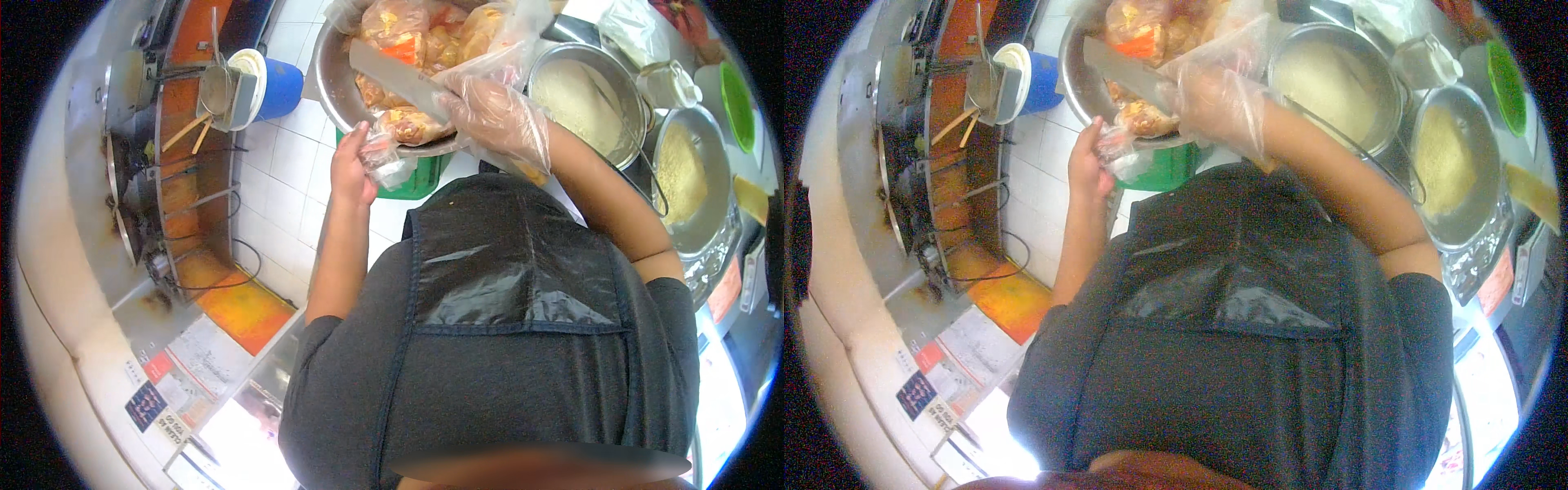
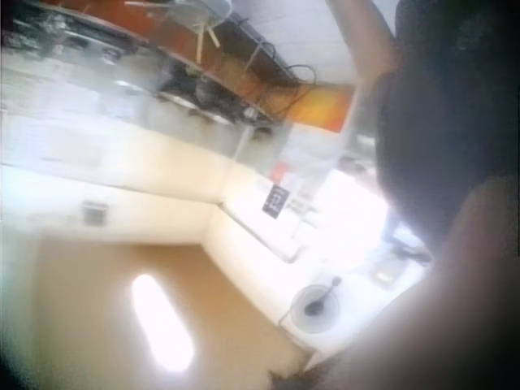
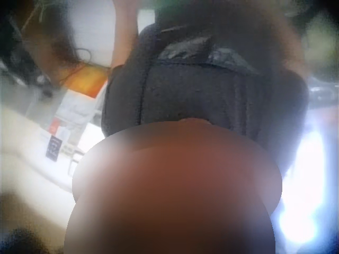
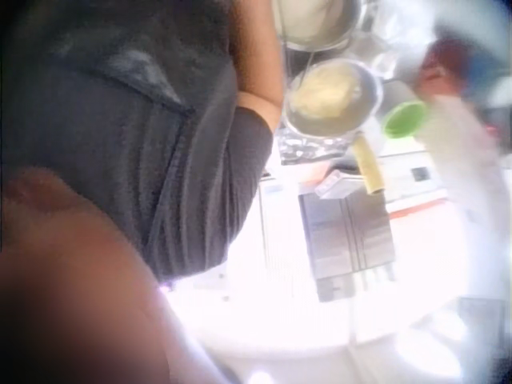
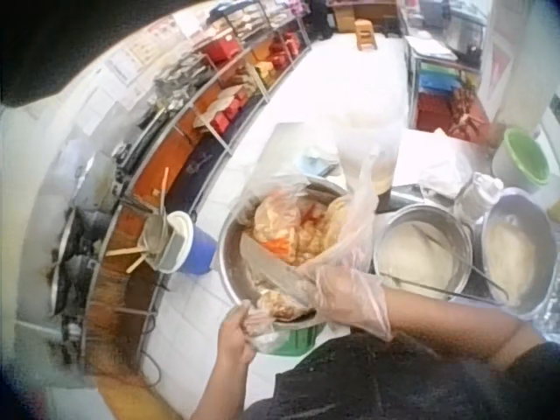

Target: The person puts on a plastic glove, uses a knife to cut open a plastic bag containing pieces of meat, and moves the meat into a bowl. They then walk to a stove area, pick up a packet of instant noodles, tear it open by hand, and place the dried noodles into a small bowl.

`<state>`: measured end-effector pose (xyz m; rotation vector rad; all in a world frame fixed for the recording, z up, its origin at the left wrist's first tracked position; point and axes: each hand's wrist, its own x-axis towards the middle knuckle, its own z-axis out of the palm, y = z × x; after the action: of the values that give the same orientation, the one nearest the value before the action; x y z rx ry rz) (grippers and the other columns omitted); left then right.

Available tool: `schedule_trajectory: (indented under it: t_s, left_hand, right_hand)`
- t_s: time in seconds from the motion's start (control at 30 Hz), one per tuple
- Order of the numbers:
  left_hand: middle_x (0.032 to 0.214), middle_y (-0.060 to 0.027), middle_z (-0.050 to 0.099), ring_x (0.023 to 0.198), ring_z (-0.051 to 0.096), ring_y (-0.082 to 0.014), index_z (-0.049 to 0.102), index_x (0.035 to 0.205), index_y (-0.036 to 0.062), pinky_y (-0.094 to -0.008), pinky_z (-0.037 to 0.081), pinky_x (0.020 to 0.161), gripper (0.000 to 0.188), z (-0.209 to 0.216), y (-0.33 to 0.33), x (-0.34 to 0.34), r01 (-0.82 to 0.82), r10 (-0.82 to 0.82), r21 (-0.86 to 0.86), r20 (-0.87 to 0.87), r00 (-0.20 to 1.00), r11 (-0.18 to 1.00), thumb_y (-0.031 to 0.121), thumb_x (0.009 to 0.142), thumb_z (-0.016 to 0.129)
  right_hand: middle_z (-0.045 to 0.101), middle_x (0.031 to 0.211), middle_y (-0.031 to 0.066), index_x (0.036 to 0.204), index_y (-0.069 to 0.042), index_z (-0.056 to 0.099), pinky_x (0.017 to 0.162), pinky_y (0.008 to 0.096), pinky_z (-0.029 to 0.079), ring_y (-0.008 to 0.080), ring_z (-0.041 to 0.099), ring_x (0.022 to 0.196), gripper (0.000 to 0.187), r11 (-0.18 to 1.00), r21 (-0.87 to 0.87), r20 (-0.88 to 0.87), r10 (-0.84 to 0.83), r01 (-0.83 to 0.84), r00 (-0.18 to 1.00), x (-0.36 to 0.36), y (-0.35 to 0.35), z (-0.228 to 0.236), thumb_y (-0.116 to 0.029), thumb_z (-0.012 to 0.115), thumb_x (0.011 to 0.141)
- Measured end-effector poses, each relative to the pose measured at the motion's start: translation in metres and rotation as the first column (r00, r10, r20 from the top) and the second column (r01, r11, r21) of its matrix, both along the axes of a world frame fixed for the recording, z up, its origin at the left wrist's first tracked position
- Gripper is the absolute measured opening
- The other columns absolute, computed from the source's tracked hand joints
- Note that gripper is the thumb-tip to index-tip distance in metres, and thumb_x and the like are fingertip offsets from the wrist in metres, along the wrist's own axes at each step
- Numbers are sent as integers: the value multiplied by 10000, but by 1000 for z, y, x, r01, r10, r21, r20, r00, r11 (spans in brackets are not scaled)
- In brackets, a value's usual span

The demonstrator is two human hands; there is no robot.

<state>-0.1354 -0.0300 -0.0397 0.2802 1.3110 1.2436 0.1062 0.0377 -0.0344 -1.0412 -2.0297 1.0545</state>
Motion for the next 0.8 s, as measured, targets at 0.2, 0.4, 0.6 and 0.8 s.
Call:
schedule_trajectory:
  t_s: [0.2, 0.4, 0.6, 0.8]
  left_hand:
    - [866, -42, 694, 799, 673, -143, 663, 917, 26, -296, 549, 725, 180, -22, -21, -16, 41, -30, 79, -141, 990, 996, 204, 944, 675]
    - [719, 51, 510, 634, 435, -42, 539, 795, 91, -233, 356, 560, 287, -42, -25, -44, 258, -172, 34, -661, 730, 966, 282, 959, 677]
    - [754, 37, 455, 673, 411, -59, 481, 963, 74, -238, 356, 599, 306, -56, -46, -72, 176, -14, 133, -759, 651, 975, 325, 970, 656]
    - [1199, -251, 617, 1082, 613, -392, 555, 1211, -2, -471, 468, 925, 432, -114, -106, -112, 186, -491, -456, -836, 247, 870, 340, 956, 625]
  right_hand:
    - [685, 861, 237, 1169, 3, 596, 755, 468, 535, 387, 691, 836, 320, 982, -141, 538, 182, -125, 823, -12, 40, 38, -243, 530, 976]
    - [686, 847, 250, 1167, 5, 618, 726, 480, 548, 387, 700, 802, 323, 982, -31, 686, 155, -185, 711, -36, 74, 55, -222, 592, 939]
    - [691, 1082, 203, 1280, -3, 577, 861, 388, 543, 290, 678, 1000, 402, 967, 63, 369, 207, -247, 906, -4, 59, 20, -241, 592, 956]
    - [665, 1216, 135, 1223, -8, 651, 952, 328, 486, 208, 630, 1082, 361, 986, -163, -13, -38, 35, 999, 68, -19, 37, -277, 558, 1001]
